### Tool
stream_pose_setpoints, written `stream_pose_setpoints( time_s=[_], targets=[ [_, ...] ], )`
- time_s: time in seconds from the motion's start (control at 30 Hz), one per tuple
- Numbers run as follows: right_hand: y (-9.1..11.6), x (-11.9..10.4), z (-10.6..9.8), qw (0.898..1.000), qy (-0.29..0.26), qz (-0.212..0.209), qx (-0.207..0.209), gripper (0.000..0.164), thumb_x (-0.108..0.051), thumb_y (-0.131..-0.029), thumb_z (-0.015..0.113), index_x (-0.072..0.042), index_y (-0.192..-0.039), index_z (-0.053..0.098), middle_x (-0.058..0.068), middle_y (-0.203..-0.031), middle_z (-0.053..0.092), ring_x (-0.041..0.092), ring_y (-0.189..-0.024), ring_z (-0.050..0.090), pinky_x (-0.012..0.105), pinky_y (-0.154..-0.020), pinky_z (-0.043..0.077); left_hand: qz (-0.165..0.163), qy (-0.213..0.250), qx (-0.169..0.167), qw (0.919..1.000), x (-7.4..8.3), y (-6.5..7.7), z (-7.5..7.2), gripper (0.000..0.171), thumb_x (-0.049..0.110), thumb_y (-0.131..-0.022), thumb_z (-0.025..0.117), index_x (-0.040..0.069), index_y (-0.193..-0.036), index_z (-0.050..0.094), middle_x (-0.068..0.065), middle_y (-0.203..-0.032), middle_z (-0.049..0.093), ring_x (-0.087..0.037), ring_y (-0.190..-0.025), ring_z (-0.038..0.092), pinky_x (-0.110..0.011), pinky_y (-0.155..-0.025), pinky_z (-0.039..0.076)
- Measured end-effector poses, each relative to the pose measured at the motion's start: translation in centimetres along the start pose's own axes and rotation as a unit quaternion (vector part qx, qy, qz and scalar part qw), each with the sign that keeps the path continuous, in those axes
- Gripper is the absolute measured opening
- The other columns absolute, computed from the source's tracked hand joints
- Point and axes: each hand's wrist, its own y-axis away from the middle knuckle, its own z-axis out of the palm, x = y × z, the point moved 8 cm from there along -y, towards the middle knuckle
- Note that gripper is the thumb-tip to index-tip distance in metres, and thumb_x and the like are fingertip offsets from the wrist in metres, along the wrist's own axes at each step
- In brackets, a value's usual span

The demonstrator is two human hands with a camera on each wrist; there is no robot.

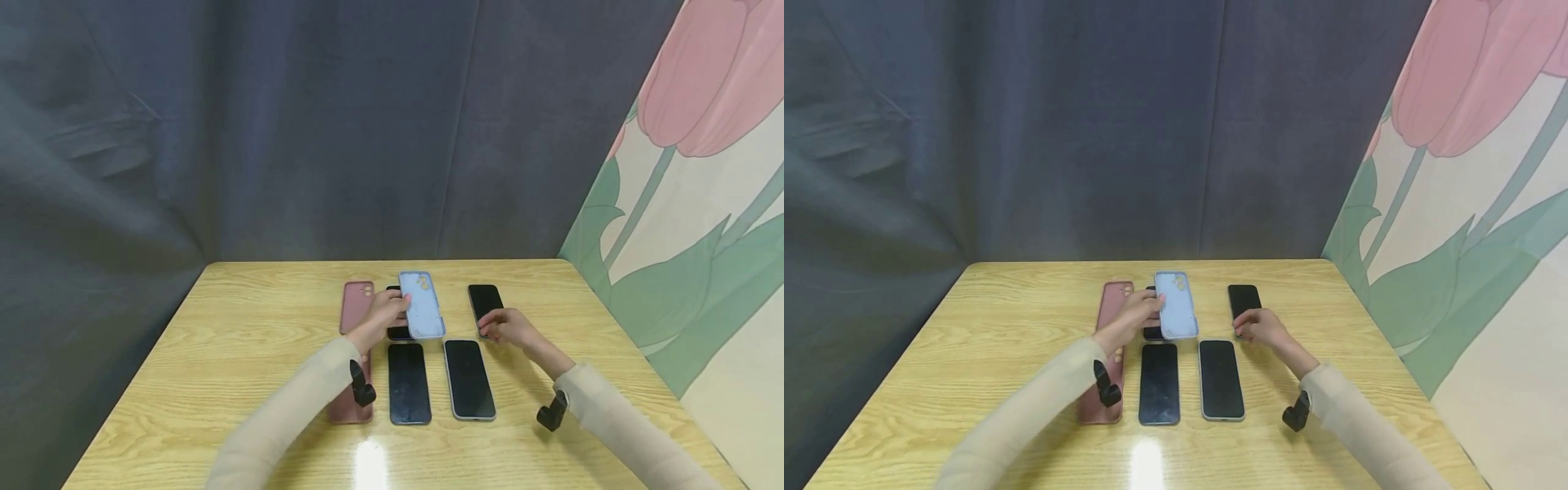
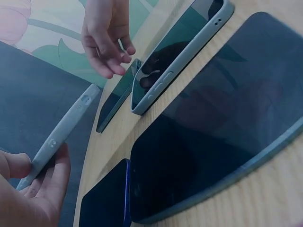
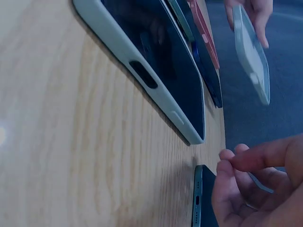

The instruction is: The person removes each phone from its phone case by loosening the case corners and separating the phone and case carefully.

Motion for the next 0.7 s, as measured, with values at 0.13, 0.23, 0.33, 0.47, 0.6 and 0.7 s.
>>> stream_pose_setpoints(
  time_s=[0.13, 0.23, 0.33, 0.47, 0.6, 0.7],
  targets=[
    [0.6, -0.3, 0.6, 1.000, 0.016, -0.016, -0.022, 0.020, 0.008, -0.084, 0.045, 0.012, -0.101, 0.054, 0.024, -0.088, 0.059, 0.028, -0.069, 0.054, 0.038, -0.060, 0.048, -0.009, -0.009, 0.017, 0.9998, -0.1, -0.9, 0.7, 0.036, 0.017, -0.090, 0.051, -0.002, -0.120, 0.048, -0.014, -0.095, 0.060, -0.025, -0.082, 0.061, -0.037, -0.073, 0.050],
    [0.9, -0.5, 0.9, 0.999, 0.013, -0.026, -0.030, 0.017, 0.006, -0.085, 0.048, 0.013, -0.099, 0.055, 0.025, -0.087, 0.059, 0.029, -0.069, 0.054, 0.037, -0.058, 0.048, -0.014, -0.013, 0.023, 0.9996, -0.4, -1.6, 1.3, 0.035, 0.015, -0.091, 0.049, -0.004, -0.121, 0.048, -0.015, -0.095, 0.059, -0.024, -0.081, 0.061, -0.036, -0.071, 0.051],
    [1.2, -0.6, 1.2, 0.998, 0.016, -0.037, -0.041, 0.016, 0.006, -0.085, 0.048, 0.014, -0.098, 0.054, 0.026, -0.086, 0.058, 0.029, -0.067, 0.054, 0.036, -0.056, 0.048, -0.016, -0.011, 0.023, 0.9995, -0.8, -2.2, 1.9, 0.036, 0.014, -0.091, 0.048, -0.005, -0.121, 0.047, -0.016, -0.096, 0.058, -0.024, -0.081, 0.061, -0.035, -0.070, 0.051],
    [1.4, -0.3, 1.5, 0.998, 0.010, -0.035, -0.055, 0.016, 0.007, -0.084, 0.047, 0.014, -0.097, 0.054, 0.024, -0.083, 0.058, 0.028, -0.067, 0.054, 0.035, -0.056, 0.047, -0.016, -0.016, 0.029, 0.9993, -1.0, -2.9, 2.7, 0.036, 0.013, -0.092, 0.047, -0.005, -0.122, 0.046, -0.016, -0.095, 0.058, -0.023, -0.080, 0.060, -0.038, -0.074, 0.050],
    [1.5, -0.1, 1.8, 0.997, -0.006, -0.037, -0.067, 0.017, 0.008, -0.084, 0.045, 0.015, -0.097, 0.053, 0.026, -0.084, 0.057, 0.026, -0.067, 0.053, 0.033, -0.055, 0.046, -0.017, -0.032, 0.033, 0.9988, -1.1, -3.4, 3.5, 0.036, 0.013, -0.092, 0.046, -0.003, -0.125, 0.045, -0.015, -0.095, 0.056, -0.022, -0.079, 0.057, -0.039, -0.077, 0.049],
    [1.5, 0.0, 2.0, 0.997, -0.007, -0.036, -0.067, 0.017, 0.008, -0.085, 0.044, 0.014, -0.098, 0.053, 0.025, -0.085, 0.057, 0.024, -0.067, 0.053, 0.031, -0.056, 0.046, -0.014, -0.031, 0.039, 0.9987, -1.3, -3.7, 4.0, 0.036, 0.013, -0.092, 0.048, -0.001, -0.124, 0.045, -0.013, -0.095, 0.057, -0.021, -0.077, 0.057, -0.038, -0.073, 0.050]
  ],
)
